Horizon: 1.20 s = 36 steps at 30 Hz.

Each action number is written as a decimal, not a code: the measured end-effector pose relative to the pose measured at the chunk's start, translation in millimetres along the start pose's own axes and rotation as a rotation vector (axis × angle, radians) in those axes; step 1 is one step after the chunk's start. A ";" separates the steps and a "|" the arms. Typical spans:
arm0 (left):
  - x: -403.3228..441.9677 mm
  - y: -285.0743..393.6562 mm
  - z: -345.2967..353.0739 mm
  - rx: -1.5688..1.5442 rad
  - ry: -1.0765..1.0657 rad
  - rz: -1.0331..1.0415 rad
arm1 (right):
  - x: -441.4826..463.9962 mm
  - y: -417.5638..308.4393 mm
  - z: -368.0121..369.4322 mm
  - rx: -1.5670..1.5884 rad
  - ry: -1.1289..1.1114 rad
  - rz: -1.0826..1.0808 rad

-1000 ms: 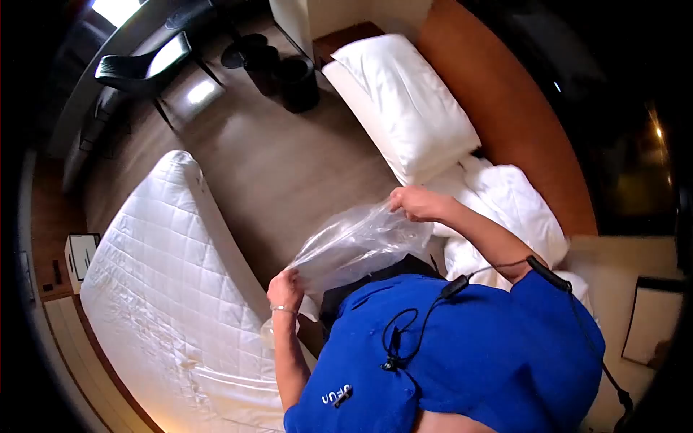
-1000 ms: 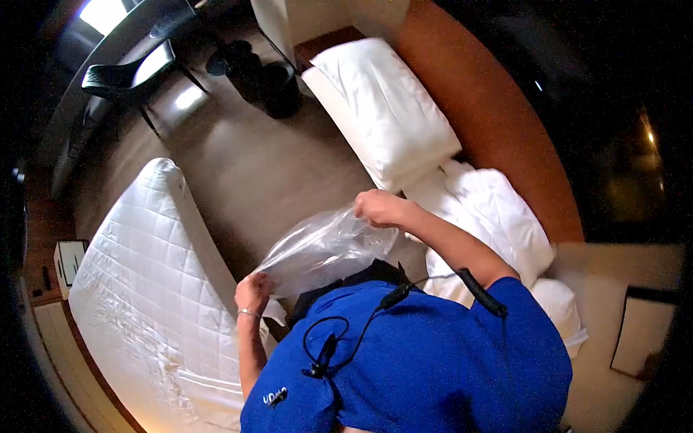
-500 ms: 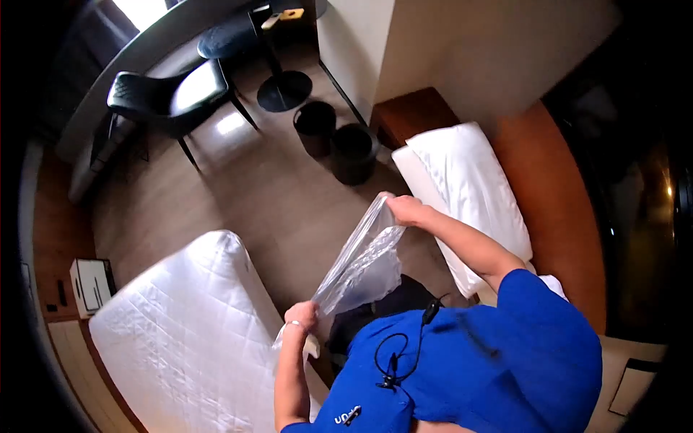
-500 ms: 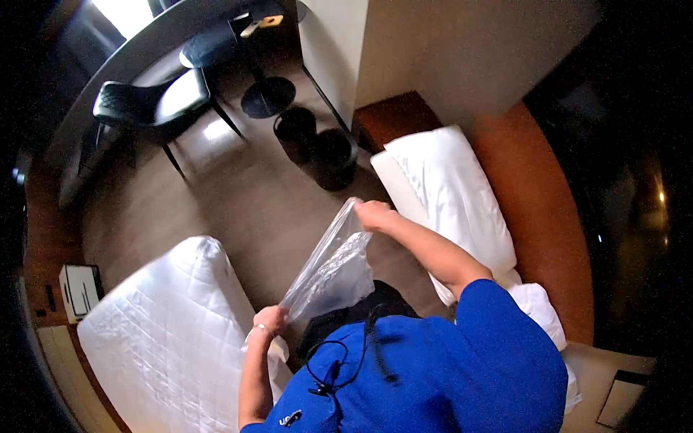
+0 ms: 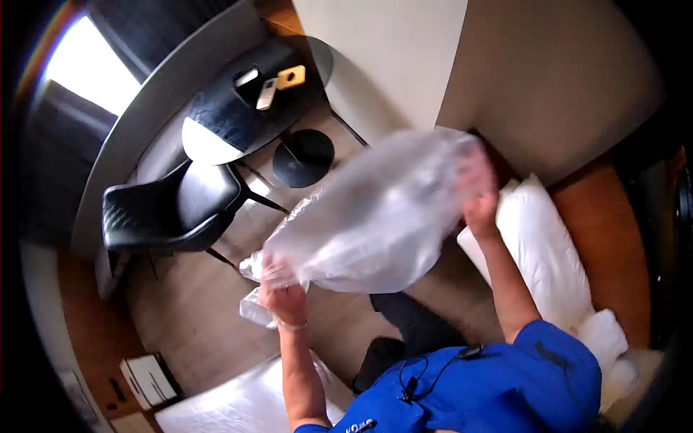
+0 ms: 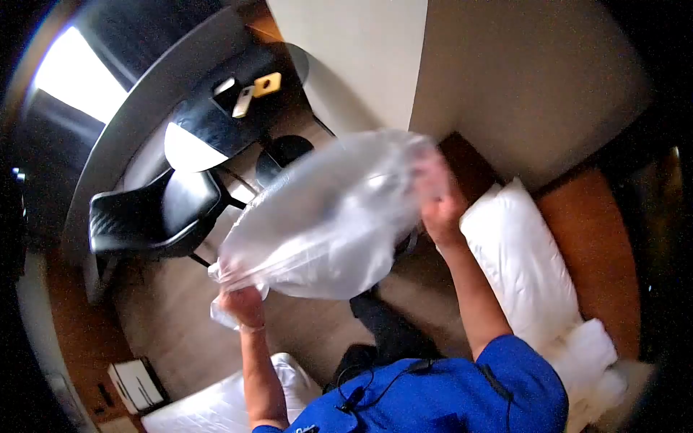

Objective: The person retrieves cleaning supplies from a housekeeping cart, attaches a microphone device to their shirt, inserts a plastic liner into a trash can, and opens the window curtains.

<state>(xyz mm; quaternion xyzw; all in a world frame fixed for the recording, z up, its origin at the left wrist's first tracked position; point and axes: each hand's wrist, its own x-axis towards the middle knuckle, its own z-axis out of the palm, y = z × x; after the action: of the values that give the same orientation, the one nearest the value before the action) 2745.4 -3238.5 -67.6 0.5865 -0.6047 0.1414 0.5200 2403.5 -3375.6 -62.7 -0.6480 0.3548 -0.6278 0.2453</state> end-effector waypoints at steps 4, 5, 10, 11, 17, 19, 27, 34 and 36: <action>-77.6 -127.9 84.9 0.431 -0.827 -0.303 | -71.1 148.6 40.2 -0.463 -0.370 0.572; -95.5 -149.5 97.6 0.470 -0.976 -0.325 | -91.0 176.1 46.8 -0.548 -0.374 0.578; -141.5 -225.4 154.2 0.389 -1.152 -0.404 | -168.4 244.0 59.8 -0.710 -0.579 0.897; -143.6 -237.8 169.1 0.382 -1.217 -0.443 | -177.0 255.2 63.6 -0.686 -0.585 0.948; -75.3 -320.7 258.7 0.192 -1.205 -0.327 | -113.2 277.7 101.9 -0.535 -0.336 1.067; -31.4 -314.3 276.4 -0.208 -0.663 -0.390 | -67.6 271.3 124.2 -0.504 -0.026 0.778; -106.0 -360.4 238.1 0.013 -1.380 -0.105 | -184.2 263.8 139.1 -0.739 0.074 0.995; -184.1 -349.0 255.1 -0.061 -1.550 -0.134 | -218.6 228.8 131.5 -0.861 0.147 1.040; -206.3 -347.8 255.0 -0.064 -1.575 0.004 | -191.4 233.2 137.9 -0.878 0.103 0.926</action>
<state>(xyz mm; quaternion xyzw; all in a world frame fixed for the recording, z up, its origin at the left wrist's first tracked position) 2878.0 -3416.2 -491.1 0.4975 -0.8000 -0.3322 -0.0453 2511.9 -3392.7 -375.7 -0.4366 0.8335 -0.2833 0.1853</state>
